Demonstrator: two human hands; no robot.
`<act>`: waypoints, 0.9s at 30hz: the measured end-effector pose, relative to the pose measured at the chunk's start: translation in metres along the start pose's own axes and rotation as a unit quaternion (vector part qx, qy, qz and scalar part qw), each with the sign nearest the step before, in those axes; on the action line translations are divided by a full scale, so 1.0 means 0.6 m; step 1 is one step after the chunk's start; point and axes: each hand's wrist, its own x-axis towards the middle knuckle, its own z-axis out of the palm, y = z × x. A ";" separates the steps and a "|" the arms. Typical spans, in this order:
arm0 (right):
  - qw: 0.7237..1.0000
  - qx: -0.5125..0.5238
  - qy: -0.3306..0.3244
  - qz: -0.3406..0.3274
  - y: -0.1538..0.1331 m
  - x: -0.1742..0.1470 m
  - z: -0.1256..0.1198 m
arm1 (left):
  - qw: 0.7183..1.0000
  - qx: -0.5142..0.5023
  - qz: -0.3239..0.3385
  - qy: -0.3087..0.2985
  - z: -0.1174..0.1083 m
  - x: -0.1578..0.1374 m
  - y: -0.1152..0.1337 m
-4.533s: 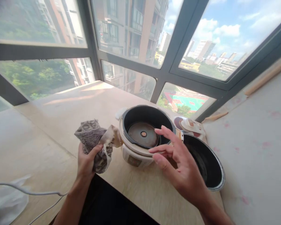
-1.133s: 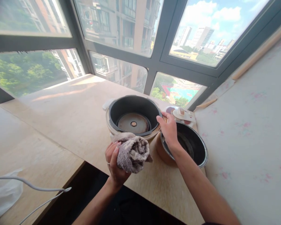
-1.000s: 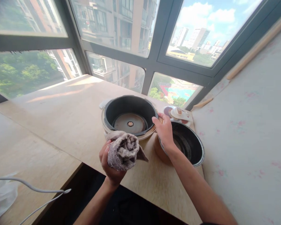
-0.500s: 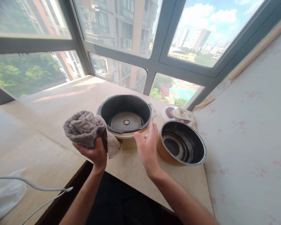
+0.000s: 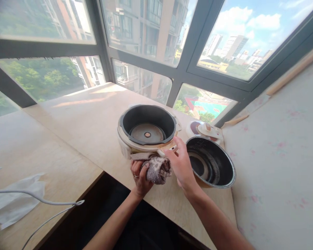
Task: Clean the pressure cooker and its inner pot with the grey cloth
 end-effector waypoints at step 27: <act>0.996 0.031 -0.068 0.042 0.025 0.303 -0.014 | 0.995 -0.012 -0.036 0.096 0.009 0.038 -0.054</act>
